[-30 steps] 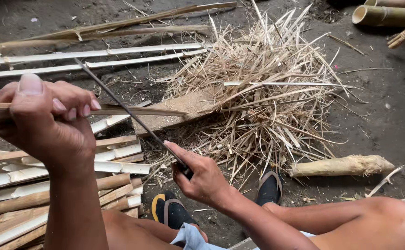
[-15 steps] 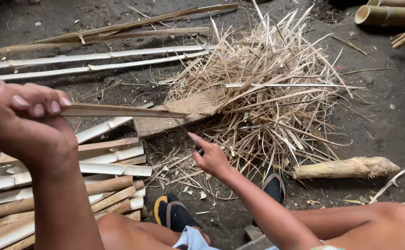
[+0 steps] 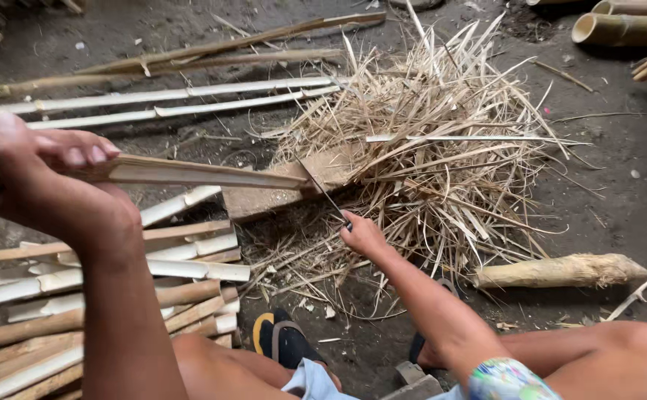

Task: The person sits on the ground and uses a knife to split bamboo poles into thin strips. They repeatedly position each piece on a wooden block, draw the knife along its length to separate layers, and set the finished strips aside.

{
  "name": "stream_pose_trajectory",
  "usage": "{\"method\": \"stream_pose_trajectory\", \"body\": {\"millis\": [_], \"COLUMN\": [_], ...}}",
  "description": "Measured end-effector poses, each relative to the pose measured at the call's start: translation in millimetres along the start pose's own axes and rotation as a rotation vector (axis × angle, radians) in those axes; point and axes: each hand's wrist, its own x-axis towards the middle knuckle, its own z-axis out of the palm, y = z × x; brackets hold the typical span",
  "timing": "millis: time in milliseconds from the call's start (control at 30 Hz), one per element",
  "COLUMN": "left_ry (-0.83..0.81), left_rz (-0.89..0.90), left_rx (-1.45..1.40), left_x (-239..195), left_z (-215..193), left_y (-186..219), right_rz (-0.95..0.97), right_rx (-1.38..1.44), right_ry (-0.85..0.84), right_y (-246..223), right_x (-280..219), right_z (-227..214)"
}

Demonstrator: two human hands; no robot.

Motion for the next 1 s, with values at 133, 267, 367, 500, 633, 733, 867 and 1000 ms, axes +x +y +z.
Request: {"method": "stream_pose_trajectory", "body": {"millis": [133, 267, 367, 500, 633, 733, 867, 1000], "left_ry": [-0.142, -0.38, -0.415, -0.359, -0.288, -0.209, -0.159, -0.144], "left_rz": [-0.042, -0.026, -0.029, -0.002, 0.066, 0.06, 0.049, 0.047], "left_rx": [-0.014, -0.018, -0.056, -0.002, 0.082, 0.093, 0.11, 0.139], "left_x": [-17, -20, -26, -30, -14, 7, 13, 11], "left_z": [18, 38, 41, 35, 18, -3, -12, -17], "left_y": [-1, 1, -2, -11, -23, -30, -39, -45], "right_rz": [0.191, 0.127, -0.159, -0.64, -0.083, -0.081, -0.283, -0.285], "right_rx": [0.196, 0.227, 0.47, 0.342, 0.368, 0.13, 0.229, 0.2], "right_ry": [-0.176, -0.137, -0.151, 0.154, -0.098, -0.085, -0.096, -0.05], "right_y": [-9, -76, -134, -160, -138, -120, -113, -80], "right_x": [-28, -75, -107, -125, -73, -57, -75, -48], "right_z": [4, -31, -69, -81, -65, -66, -66, -30]}}
